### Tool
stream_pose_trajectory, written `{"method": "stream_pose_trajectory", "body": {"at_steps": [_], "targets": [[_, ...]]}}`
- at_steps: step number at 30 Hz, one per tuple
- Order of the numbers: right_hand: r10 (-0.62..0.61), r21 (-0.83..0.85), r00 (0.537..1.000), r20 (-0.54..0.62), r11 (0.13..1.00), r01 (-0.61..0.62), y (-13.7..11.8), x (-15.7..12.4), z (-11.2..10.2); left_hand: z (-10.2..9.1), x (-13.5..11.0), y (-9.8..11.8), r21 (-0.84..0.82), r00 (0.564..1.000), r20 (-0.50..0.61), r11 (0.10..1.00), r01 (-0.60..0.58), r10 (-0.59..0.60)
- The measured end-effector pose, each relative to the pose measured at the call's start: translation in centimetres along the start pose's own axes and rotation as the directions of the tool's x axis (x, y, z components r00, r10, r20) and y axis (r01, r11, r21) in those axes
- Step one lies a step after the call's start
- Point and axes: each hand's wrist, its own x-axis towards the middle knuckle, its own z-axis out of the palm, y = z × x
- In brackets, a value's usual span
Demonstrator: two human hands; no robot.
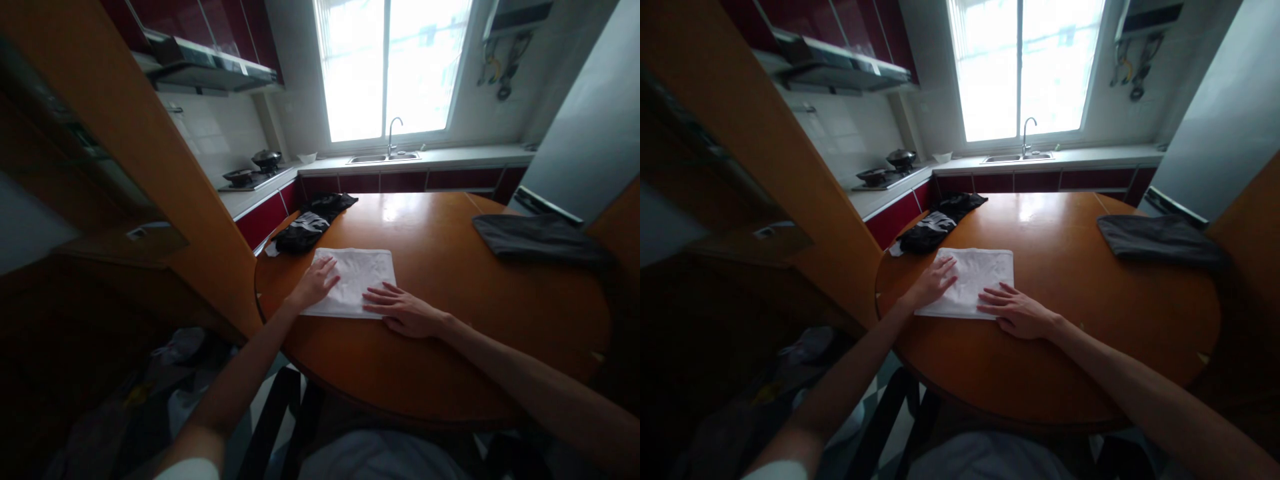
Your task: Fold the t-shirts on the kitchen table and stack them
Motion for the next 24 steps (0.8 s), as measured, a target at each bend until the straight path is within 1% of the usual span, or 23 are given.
{"method": "stream_pose_trajectory", "body": {"at_steps": [3, 5, 7, 8, 10, 13, 14, 16, 19, 22, 24], "targets": [[-0.005, 0.007, 1.0, 0.006, 1.0, 0.005, 0.0, 0.0, -0.1, 1.4, -1.1, 0.1, 0.076, 0.989, 0.138, 0.996, 0.046, -0.056], [-0.018, 0.018, 1.0, 0.006, 1.0, 0.018, 0.1, 0.1, -0.1, 1.7, -1.6, -0.2, 0.117, 0.98, 0.182, 0.991, 0.058, -0.079], [-0.029, 0.031, 1.0, -0.005, 0.999, 0.029, 0.3, 0.1, 0.0, 1.5, -1.5, -0.3, 0.141, 0.973, 0.213, 0.988, 0.056, -0.086], [-0.032, 0.035, 0.999, -0.008, 0.999, 0.032, 0.4, 0.1, 0.0, 1.3, -1.1, -0.3, 0.146, 0.97, 0.227, 0.988, 0.056, -0.089], [-0.035, 0.032, 0.999, -0.002, 0.999, 0.035, 0.5, 0.1, 0.1, 0.8, 0.5, -0.1, 0.14, 0.97, 0.23, 0.989, 0.047, -0.079], [-0.037, 0.015, 0.999, 0.017, 0.999, 0.037, 0.6, 0.1, 0.1, 0.4, 3.9, 0.1, 0.129, 0.98, 0.195, 0.991, 0.024, -0.05], [-0.036, 0.013, 0.999, 0.019, 0.999, 0.036, 0.5, 0.1, 0.1, 0.5, 5.1, 0.0, 0.132, 0.979, 0.197, 0.991, 0.032, -0.058], [-0.033, 0.016, 0.999, 0.013, 0.999, 0.033, 0.4, 0.1, -0.1, 0.9, 6.8, -0.4, 0.147, 0.966, 0.23, 0.986, 0.081, -0.114], [-0.025, 0.038, 1.0, 0.006, 0.999, 0.024, 0.1, 0.1, -0.4, 1.8, 7.6, -1.2, 0.151, 0.948, 0.258, 0.977, 0.15, -0.185], [-0.011, 0.072, 1.0, -0.007, 0.997, 0.012, 0.1, -0.1, -0.4, 2.4, 7.3, -1.8, 0.141, 0.955, 0.227, 0.976, 0.164, -0.194], [0.024, 0.098, 0.999, -0.044, 0.995, -0.02, 0.1, 0.0, -0.3, 2.6, 7.1, -1.8, 0.138, 0.956, 0.215, 0.976, 0.171, -0.198]]}}
